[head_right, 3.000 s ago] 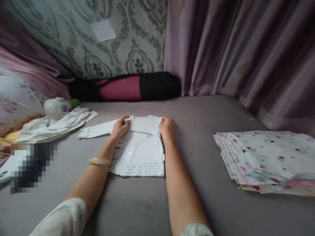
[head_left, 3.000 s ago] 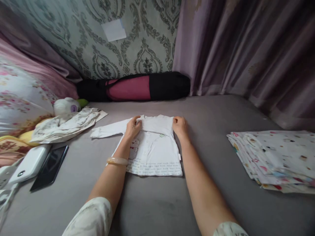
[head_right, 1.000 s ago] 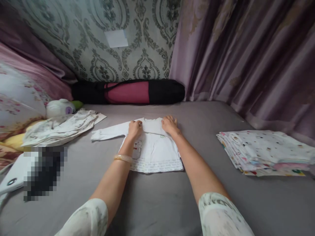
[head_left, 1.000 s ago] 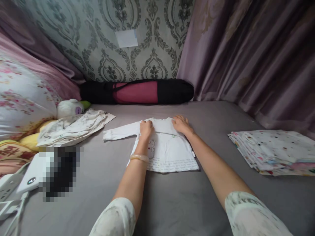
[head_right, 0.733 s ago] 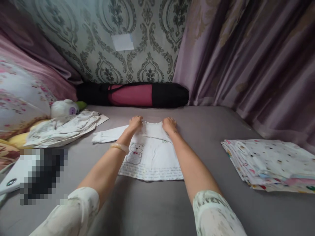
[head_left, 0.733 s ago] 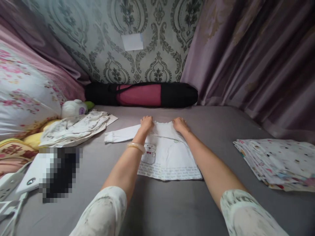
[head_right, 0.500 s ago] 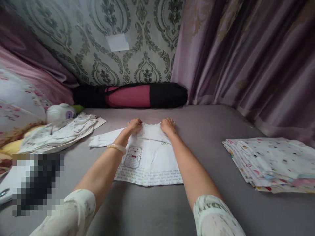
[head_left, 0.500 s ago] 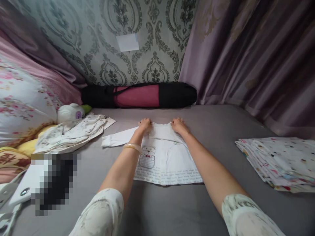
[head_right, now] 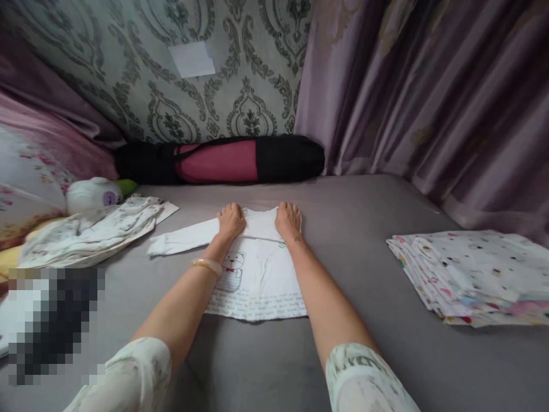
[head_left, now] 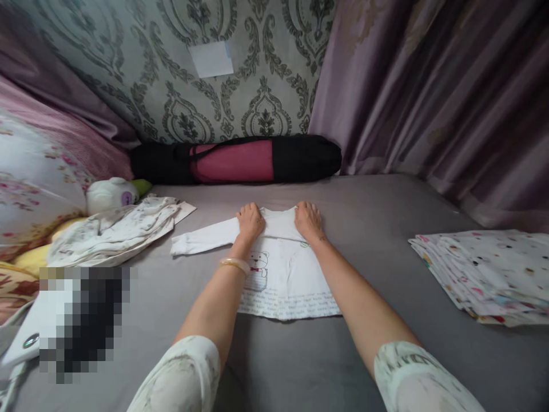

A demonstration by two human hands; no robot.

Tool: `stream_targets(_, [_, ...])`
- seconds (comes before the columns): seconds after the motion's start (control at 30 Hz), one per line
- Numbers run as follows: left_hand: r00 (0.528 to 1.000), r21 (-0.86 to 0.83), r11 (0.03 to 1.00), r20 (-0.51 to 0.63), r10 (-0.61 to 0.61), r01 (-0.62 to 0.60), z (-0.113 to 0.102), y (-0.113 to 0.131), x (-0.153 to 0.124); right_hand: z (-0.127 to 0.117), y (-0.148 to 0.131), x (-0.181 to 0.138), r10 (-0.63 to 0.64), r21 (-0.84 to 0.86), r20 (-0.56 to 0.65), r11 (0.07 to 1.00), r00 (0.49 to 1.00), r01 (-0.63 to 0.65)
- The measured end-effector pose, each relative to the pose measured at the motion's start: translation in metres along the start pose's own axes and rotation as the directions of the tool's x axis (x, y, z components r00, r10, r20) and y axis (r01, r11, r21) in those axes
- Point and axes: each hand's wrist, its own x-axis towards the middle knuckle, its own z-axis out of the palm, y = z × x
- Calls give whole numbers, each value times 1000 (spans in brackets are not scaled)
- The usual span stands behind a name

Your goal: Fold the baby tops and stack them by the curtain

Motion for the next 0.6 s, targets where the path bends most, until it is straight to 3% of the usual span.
stream_targets(0.17, [995,-100,994,88,-45,53,-9,-6,10,-6,3,7,-1,62,78,998,997,-4])
stream_targets(0.27, [997,-147,989,73,4,7,-24,-15,8,-16,12,15,-20,146,127,989,992,1])
stream_targets(0.43, [987,-187,972,48,151,-140,-40,-16,-22,-29,26,-2,-47,141,126,990,991,29])
stream_targets(0.6, [944,-232,932,113,309,-278,-27,11,-60,-23,20,-40,-88,34,212,996,973,82])
